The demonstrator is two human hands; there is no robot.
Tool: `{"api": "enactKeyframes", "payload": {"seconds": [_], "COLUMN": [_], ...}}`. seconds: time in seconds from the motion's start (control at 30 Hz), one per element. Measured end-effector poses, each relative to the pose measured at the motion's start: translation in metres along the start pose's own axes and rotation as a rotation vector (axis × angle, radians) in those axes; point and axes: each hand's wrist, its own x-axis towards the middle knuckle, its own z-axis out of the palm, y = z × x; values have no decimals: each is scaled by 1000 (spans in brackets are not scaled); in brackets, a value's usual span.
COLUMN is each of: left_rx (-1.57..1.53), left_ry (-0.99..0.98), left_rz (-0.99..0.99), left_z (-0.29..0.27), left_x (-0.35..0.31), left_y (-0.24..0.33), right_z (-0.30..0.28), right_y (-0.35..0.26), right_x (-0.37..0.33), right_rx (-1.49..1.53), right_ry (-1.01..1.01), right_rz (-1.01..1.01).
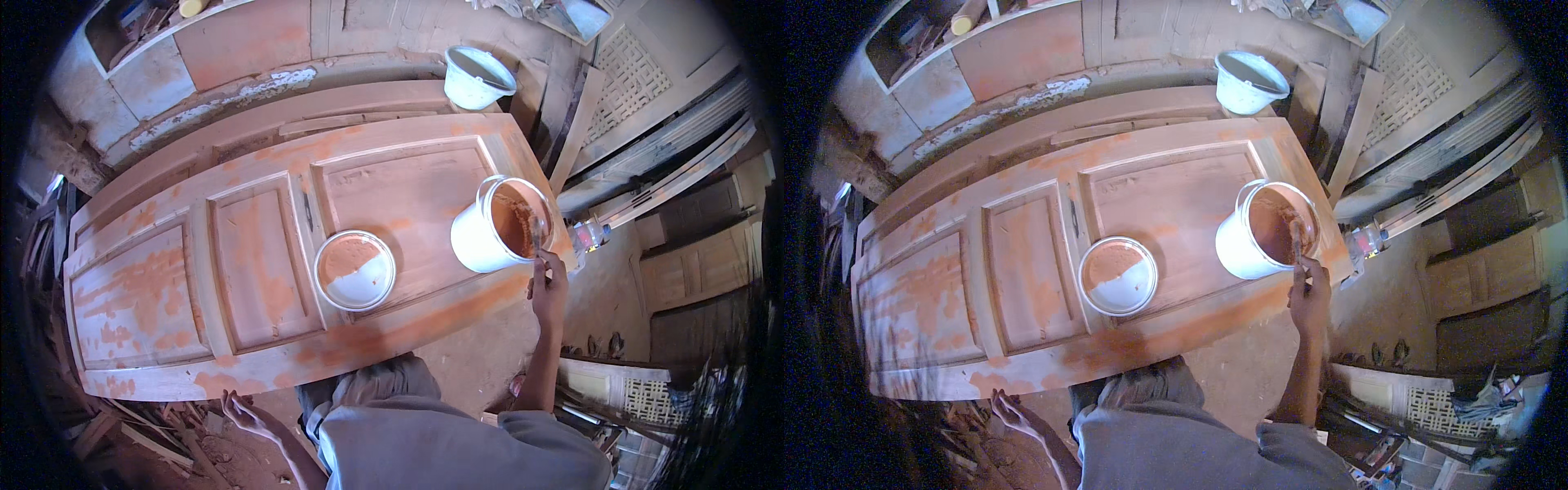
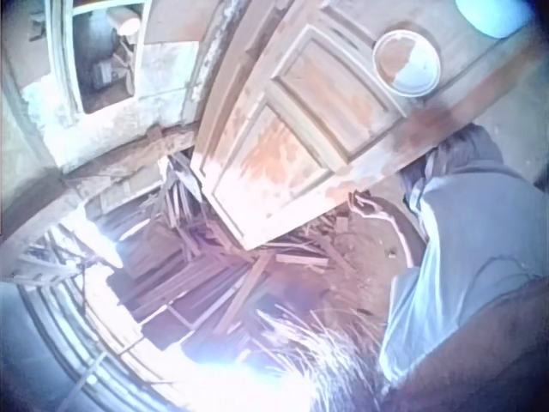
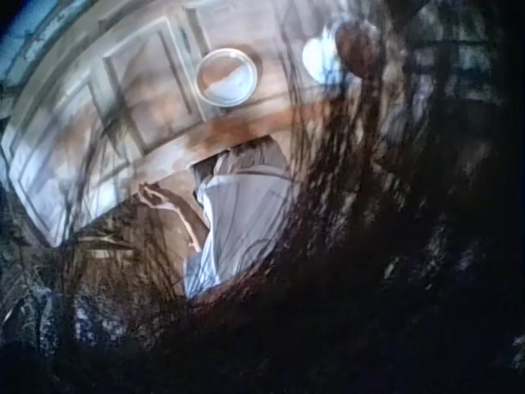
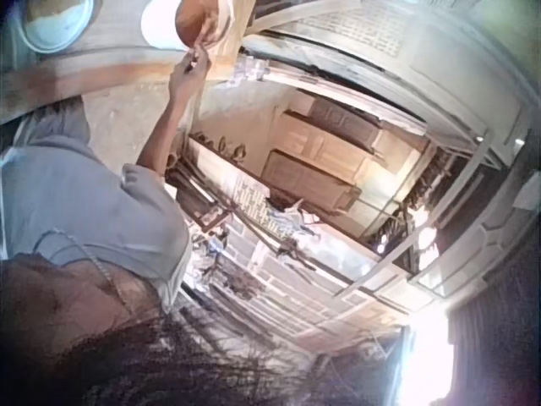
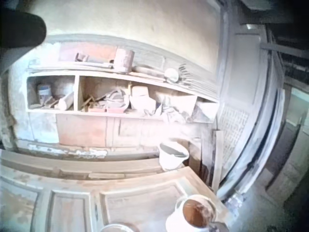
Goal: The person applies wood putty to a wooden door with a brush and a putty knife. They dip the brush into a bucket of filler and spread it onto the door surface, then they use a metal putty knife to scrape the excess filler and smooth it over the wood panels.
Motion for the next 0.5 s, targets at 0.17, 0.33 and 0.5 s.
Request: {"api": "enactKeyframes", "payload": {"seconds": [0.17,0.33,0.5], "left_rx": [-63,-82,-77], "left_ry": [-40,-28,0], "left_rz": [50,84,3], "left_z": [0,-16,-28], "left_x": [35,76,97], "left_y": [-6,-19,-25], "right_z": [10,17,27], "right_y": [-12,-28,-28], "right_x": [-12,-25,-33], "right_rx": [163,237,280], "right_ry": [10,51,73], "right_rz": [220,286,359]}}
